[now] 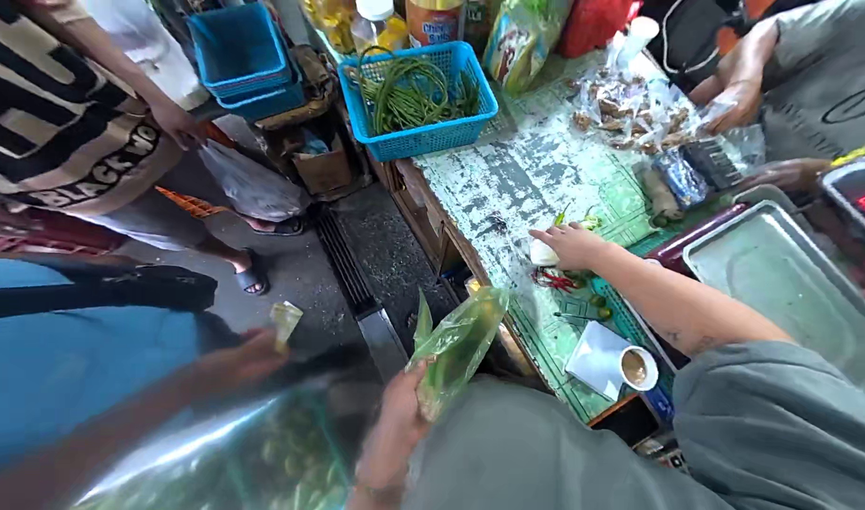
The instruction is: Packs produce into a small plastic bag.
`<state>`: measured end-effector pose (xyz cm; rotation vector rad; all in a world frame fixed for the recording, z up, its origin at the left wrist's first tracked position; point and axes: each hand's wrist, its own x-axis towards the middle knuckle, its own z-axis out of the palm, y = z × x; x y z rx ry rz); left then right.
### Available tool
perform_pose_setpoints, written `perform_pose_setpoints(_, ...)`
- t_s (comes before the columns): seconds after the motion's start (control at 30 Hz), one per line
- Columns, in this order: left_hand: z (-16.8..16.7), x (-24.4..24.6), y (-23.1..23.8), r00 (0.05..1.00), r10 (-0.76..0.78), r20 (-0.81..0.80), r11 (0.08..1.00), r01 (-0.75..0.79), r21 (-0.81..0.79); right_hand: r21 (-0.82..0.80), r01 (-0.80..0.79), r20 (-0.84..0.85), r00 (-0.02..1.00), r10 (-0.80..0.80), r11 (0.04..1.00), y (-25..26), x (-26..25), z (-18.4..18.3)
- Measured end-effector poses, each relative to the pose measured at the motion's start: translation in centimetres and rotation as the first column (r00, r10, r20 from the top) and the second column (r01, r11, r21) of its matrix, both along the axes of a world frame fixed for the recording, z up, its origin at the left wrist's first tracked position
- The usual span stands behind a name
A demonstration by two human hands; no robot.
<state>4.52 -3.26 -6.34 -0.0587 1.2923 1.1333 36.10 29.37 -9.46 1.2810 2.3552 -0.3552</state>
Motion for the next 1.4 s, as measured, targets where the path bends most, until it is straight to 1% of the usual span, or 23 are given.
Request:
perform_pose_setpoints(0.13, 0.8, -0.6, -0.5, 0.947, -0.014, -0.322, 0.996, 0.041, 0.076, 0.154, 0.142, -0.285, 0.954, -0.093, 0.978, 0.3, 4.0, 2.2)
perform_pose_setpoints(0.23, 2.0, -0.5, -0.4, 0.909, -0.01, -0.416, 0.988, 0.072, 0.133, 0.157, 0.404, -0.606, 0.76, -0.234, 0.901, -2.3, 5.4, 8.8)
perform_pose_setpoints(0.3, 2.5, -0.1, -0.7, 0.921, -0.015, -0.389, 0.987, 0.076, 0.143, -0.062, 0.505, -0.809, 0.48, -0.339, 0.861, -5.4, 4.8, 13.7)
perform_pose_setpoints(0.4, 2.4, 1.0, -0.8, 0.943, -0.006, -0.331, 0.984, 0.064, 0.166, -0.547, 0.553, -0.816, -0.184, -0.549, 0.628, -10.6, -0.8, 18.4)
perform_pose_setpoints(0.43, 2.2, 1.3, -0.4, 0.945, -0.002, -0.327, 0.983, 0.062, 0.174, -0.692, 0.313, -0.714, -0.164, -0.68, 0.651, -11.2, -0.7, 18.6)
perform_pose_setpoints(0.47, 2.1, 1.7, -0.1, 0.948, 0.006, -0.317, 0.981, 0.055, 0.184, -0.807, -0.008, -0.59, 0.061, -0.805, 0.59, -10.8, -0.7, 17.5)
perform_pose_setpoints(0.5, 2.1, 2.1, 0.2, 0.954, 0.028, -0.298, 0.979, 0.033, 0.2, -0.865, 0.034, -0.485, 0.192, -0.853, 0.5, -12.6, -4.3, 17.0)
perform_pose_setpoints(0.57, 2.4, 3.0, 0.6, 0.962, 0.128, -0.241, 0.962, -0.062, 0.265, -0.827, 0.275, -0.283, 0.551, -0.785, 0.49, -17.2, -12.0, 16.3)
perform_pose_setpoints(0.6, 2.6, 3.2, 0.5, 0.956, 0.192, -0.222, 0.943, -0.117, 0.312, -0.873, 0.231, -0.247, 0.553, -0.796, 0.431, -18.9, -13.5, 13.8)
perform_pose_setpoints(0.67, 2.9, 3.0, 0.3, 0.928, 0.283, -0.243, 0.909, -0.179, 0.375, -0.979, -0.151, -0.188, 0.416, -0.89, 0.136, -20.3, -13.3, 5.4)
perform_pose_setpoints(0.7, 2.7, 2.8, 0.2, 0.922, 0.309, -0.235, 0.899, -0.202, 0.389, -0.983, -0.186, -0.086, 0.381, -0.921, 0.015, -20.5, -13.4, 1.6)
perform_pose_setpoints(0.77, 0.5, 2.0, -0.2, 0.929, 0.299, -0.216, 0.902, -0.202, 0.381, -0.961, 0.14, 0.259, 0.168, -0.951, -0.237, -20.5, -16.0, -2.5)
perform_pose_setpoints(0.83, -3.5, 1.2, -1.1, 0.941, 0.282, -0.186, 0.929, -0.22, 0.299, -0.877, 0.337, 0.366, 0.002, -0.931, -0.343, -20.5, -18.1, -5.9)
perform_pose_setpoints(0.87, -5.3, 0.8, -1.5, 0.945, 0.294, -0.145, 0.934, -0.252, 0.252, -0.877, 0.368, 0.337, 0.013, -0.942, -0.308, -20.6, -18.2, -6.2)
perform_pose_setpoints(0.93, -7.1, 0.1, -1.8, 0.941, 0.318, -0.12, 0.935, -0.29, 0.205, -0.944, 0.304, 0.195, 0.212, -0.957, -0.125, -20.6, -17.7, -4.7)
perform_pose_setpoints(1.0, -6.6, -0.1, -2.0, 0.953, 0.287, -0.092, 0.939, -0.261, 0.225, -0.992, 0.024, -0.097, 0.48, -0.872, 0.123, -19.5, -16.0, -0.4)
perform_pose_setpoints(1.03, -6.1, 0.0, -2.1, 0.955, 0.292, -0.052, 0.931, -0.272, 0.244, -0.965, -0.067, -0.251, 0.528, -0.811, 0.255, -18.3, -14.8, 2.1)
perform_pose_setpoints(1.07, -5.5, 0.1, -1.9, 0.95, 0.311, -0.008, 0.919, -0.298, 0.258, -0.914, -0.054, -0.369, 0.519, -0.771, 0.402, -16.5, -13.4, 4.0)
perform_pose_setpoints(1.13, -4.7, -0.1, -1.1, 0.929, 0.365, 0.063, 0.898, -0.369, 0.239, -0.678, 0.277, -0.535, 0.448, -0.716, 0.681, -11.4, -9.8, 4.0)
perform_pose_setpoints(1.17, -4.4, -0.3, -0.8, 0.921, 0.378, 0.09, 0.892, -0.389, 0.232, -0.473, 0.539, -0.57, 0.416, -0.709, 0.697, -8.8, -7.5, 2.2)
perform_pose_setpoints(1.23, -4.0, -0.3, -0.2, 0.916, 0.388, 0.107, 0.887, -0.402, 0.228, -0.118, 0.84, -0.545, 0.391, -0.742, 0.529, -5.1, -2.3, -1.5)
perform_pose_setpoints(1.3, -3.4, -0.1, 0.5, 0.916, 0.391, 0.093, 0.884, -0.402, 0.238, 0.009, 0.918, -0.439, 0.36, -0.823, 0.397, -3.9, 0.8, -4.5)
perform_pose_setpoints(1.4, -3.1, 0.0, 0.5, 0.919, 0.386, 0.076, 0.882, -0.392, 0.262, 0.14, 0.907, -0.357, 0.42, -0.834, 0.397, -4.0, 0.5, -7.6)
